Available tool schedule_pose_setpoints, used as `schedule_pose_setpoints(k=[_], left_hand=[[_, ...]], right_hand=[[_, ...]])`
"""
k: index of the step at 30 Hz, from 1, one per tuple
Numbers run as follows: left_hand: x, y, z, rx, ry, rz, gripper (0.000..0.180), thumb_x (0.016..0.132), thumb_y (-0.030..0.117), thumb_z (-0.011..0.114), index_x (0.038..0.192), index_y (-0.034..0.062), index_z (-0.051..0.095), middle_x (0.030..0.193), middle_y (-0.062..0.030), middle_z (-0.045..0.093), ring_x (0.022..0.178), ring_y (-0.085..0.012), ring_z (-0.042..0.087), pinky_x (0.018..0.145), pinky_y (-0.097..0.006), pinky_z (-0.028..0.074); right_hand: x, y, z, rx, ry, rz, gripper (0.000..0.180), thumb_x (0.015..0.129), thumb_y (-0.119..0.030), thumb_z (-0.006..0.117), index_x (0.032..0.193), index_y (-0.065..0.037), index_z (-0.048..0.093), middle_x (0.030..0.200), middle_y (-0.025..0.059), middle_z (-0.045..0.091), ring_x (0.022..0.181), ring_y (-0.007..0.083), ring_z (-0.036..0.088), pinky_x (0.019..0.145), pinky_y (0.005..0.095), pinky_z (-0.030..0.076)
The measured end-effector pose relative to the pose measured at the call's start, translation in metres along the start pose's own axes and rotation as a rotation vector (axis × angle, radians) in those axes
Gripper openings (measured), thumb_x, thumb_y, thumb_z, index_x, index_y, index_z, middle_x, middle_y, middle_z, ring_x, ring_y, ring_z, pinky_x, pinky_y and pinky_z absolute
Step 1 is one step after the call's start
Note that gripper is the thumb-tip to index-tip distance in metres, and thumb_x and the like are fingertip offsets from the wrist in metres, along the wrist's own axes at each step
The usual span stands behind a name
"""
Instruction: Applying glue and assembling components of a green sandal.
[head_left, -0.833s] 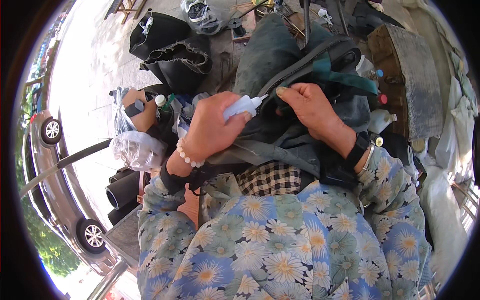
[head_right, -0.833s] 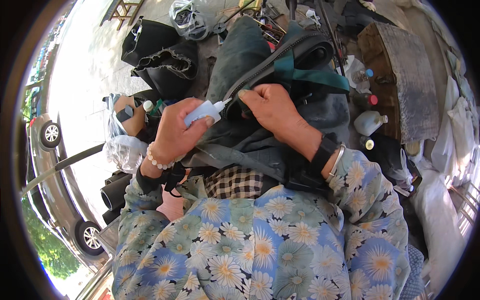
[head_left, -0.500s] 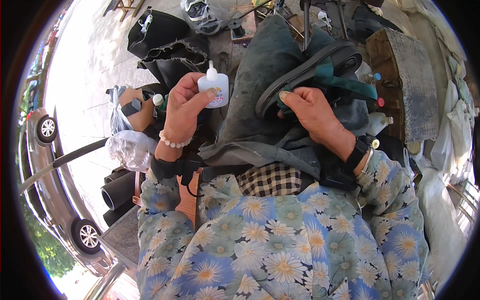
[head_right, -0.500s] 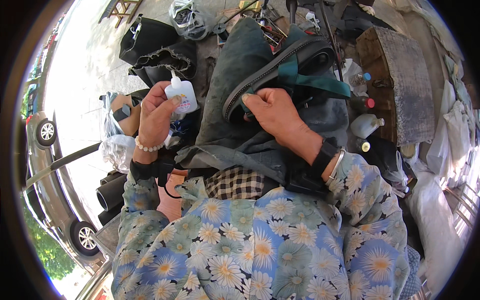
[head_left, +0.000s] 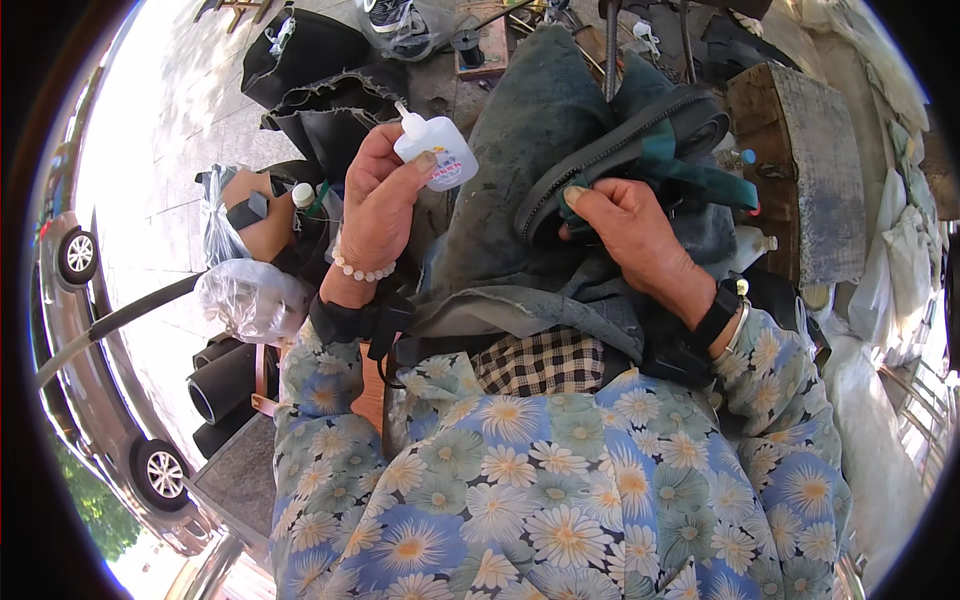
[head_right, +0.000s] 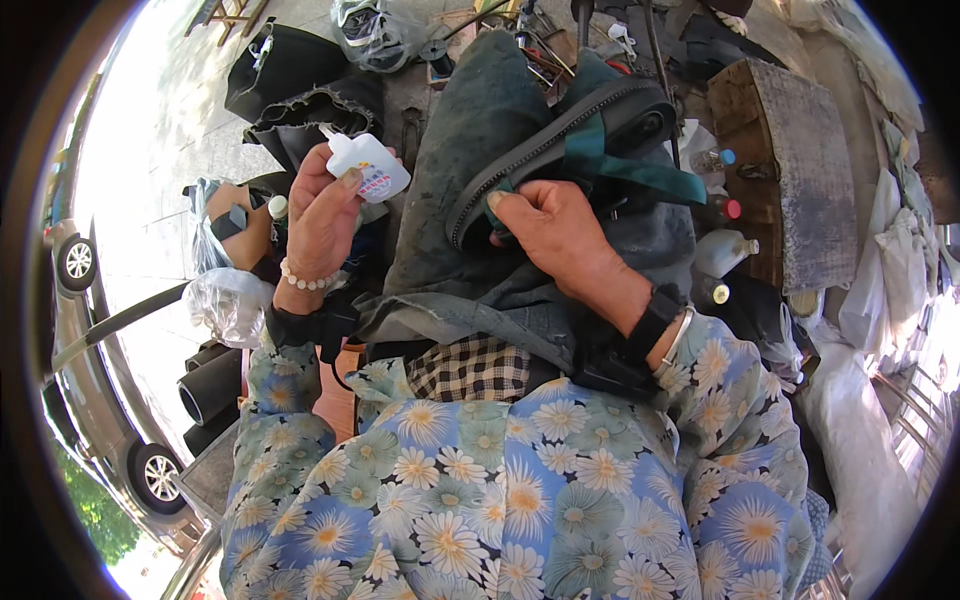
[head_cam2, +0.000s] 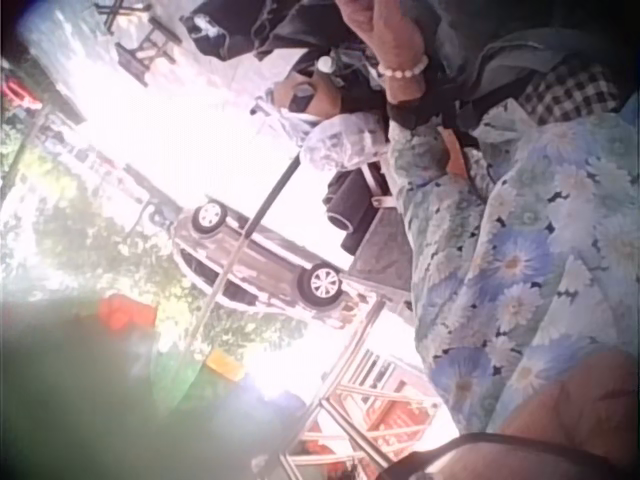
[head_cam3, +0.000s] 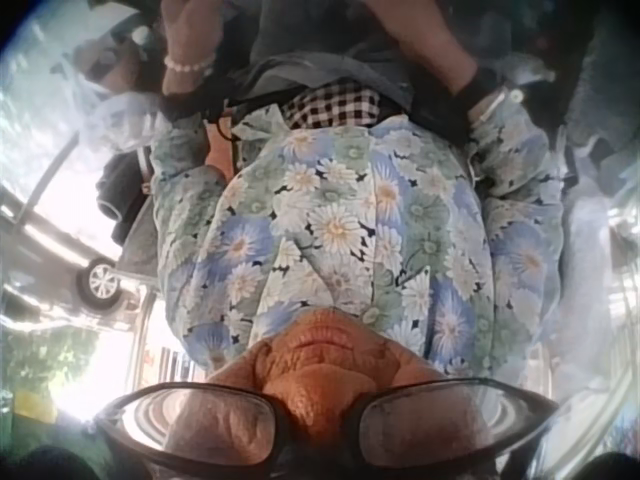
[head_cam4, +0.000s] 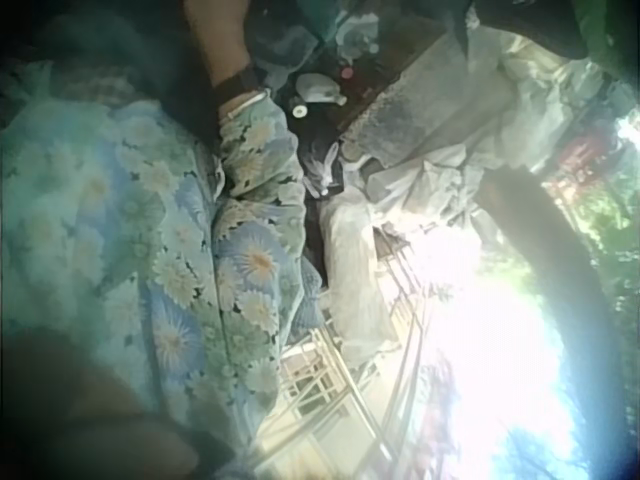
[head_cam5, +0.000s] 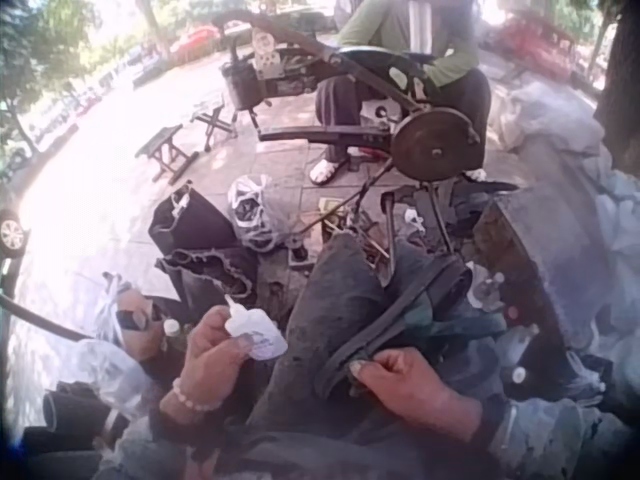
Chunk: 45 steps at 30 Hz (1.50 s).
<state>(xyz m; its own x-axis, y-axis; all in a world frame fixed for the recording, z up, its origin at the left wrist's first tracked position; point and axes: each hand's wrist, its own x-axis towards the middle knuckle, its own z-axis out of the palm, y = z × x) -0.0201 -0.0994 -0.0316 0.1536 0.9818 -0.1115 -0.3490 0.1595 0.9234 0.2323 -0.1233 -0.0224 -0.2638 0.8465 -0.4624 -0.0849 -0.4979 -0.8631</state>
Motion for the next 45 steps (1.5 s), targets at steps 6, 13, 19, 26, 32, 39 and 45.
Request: schedule_pose_setpoints(k=[6, 13, 19, 26, 32, 39, 45], left_hand=[[0.002, -0.001, 0.016, 0.009, -0.109, 0.014, 0.027, 0.089, 0.003, 0.051, 0.116, 0.0026, 0.046, 0.113, -0.0133, 0.059, 0.111, -0.0288, 0.056, 0.099, -0.042, 0.04], [-0.008, 0.001, -0.011, 0.052, 0.019, 0.035, 0.03, 0.082, -0.003, 0.063, 0.11, 0.0029, 0.054, 0.104, -0.0019, 0.059, 0.099, -0.0108, 0.056, 0.087, -0.028, 0.047], [-0.014, -0.005, -0.073, 0.207, 0.237, 0.216, 0.03, 0.083, 0.002, 0.064, 0.111, 0.0033, 0.054, 0.101, -0.0006, 0.06, 0.09, -0.0076, 0.056, 0.077, -0.022, 0.046], [-0.003, -0.007, -0.166, 0.414, 0.592, 0.307, 0.021, 0.08, -0.003, 0.063, 0.098, 0.0015, 0.052, 0.091, -0.004, 0.061, 0.079, -0.0087, 0.059, 0.068, -0.023, 0.049], [0.024, -0.007, -0.225, 0.434, 0.787, 0.328, 0.027, 0.076, -0.006, 0.064, 0.1, 0.0015, 0.054, 0.087, -0.0048, 0.062, 0.077, -0.01, 0.061, 0.069, -0.024, 0.051], [0.085, 0.006, -0.272, 0.339, 1.0, 0.272, 0.021, 0.076, -0.002, 0.067, 0.093, 0.0012, 0.055, 0.084, -0.0063, 0.062, 0.07, -0.0112, 0.061, 0.061, -0.022, 0.051], [0.137, -0.004, -0.292, -0.082, 1.185, 0.126, 0.024, 0.081, 0.001, 0.058, 0.103, -0.0052, 0.048, 0.093, -0.0201, 0.062, 0.07, -0.0277, 0.066, 0.058, -0.034, 0.057]], right_hand=[[0.002, -0.004, 0.002, -0.054, -0.005, 0.05, 0.026, 0.09, -0.02, 0.056, 0.085, 0.003, 0.066, 0.077, 0.0039, 0.065, 0.066, 0.0088, 0.057, 0.063, 0.0245, 0.047], [0.004, -0.006, 0.01, -0.106, 0.019, -0.002, 0.032, 0.09, -0.024, 0.059, 0.077, 0.004, 0.063, 0.069, 0.0029, 0.061, 0.061, 0.0088, 0.056, 0.059, 0.0237, 0.046], [0.001, -0.009, 0.012, -0.119, 0.042, 0.025, 0.031, 0.089, -0.026, 0.061, 0.076, 0.002, 0.063, 0.07, 0.0036, 0.062, 0.061, 0.0099, 0.057, 0.06, 0.0239, 0.046], [0.0, -0.015, 0.02, -0.126, 0.09, 0.083, 0.031, 0.089, -0.026, 0.062, 0.078, 0.003, 0.064, 0.072, 0.0063, 0.064, 0.061, 0.0115, 0.058, 0.061, 0.0245, 0.046], [0.001, -0.019, 0.023, -0.175, 0.054, 0.103, 0.032, 0.089, -0.026, 0.062, 0.077, 0.003, 0.064, 0.071, 0.0067, 0.065, 0.063, 0.0127, 0.059, 0.063, 0.0259, 0.047], [0.009, -0.021, 0.021, -0.107, 0.104, 0.127, 0.028, 0.088, -0.02, 0.064, 0.072, 0.003, 0.062, 0.073, 0.007, 0.065, 0.066, 0.0128, 0.06, 0.065, 0.0266, 0.047], [0.022, -0.032, 0.022, -0.06, 0.108, 0.203, 0.025, 0.088, -0.017, 0.063, 0.075, 0.003, 0.063, 0.075, 0.0075, 0.066, 0.066, 0.0125, 0.06, 0.067, 0.0267, 0.048]])
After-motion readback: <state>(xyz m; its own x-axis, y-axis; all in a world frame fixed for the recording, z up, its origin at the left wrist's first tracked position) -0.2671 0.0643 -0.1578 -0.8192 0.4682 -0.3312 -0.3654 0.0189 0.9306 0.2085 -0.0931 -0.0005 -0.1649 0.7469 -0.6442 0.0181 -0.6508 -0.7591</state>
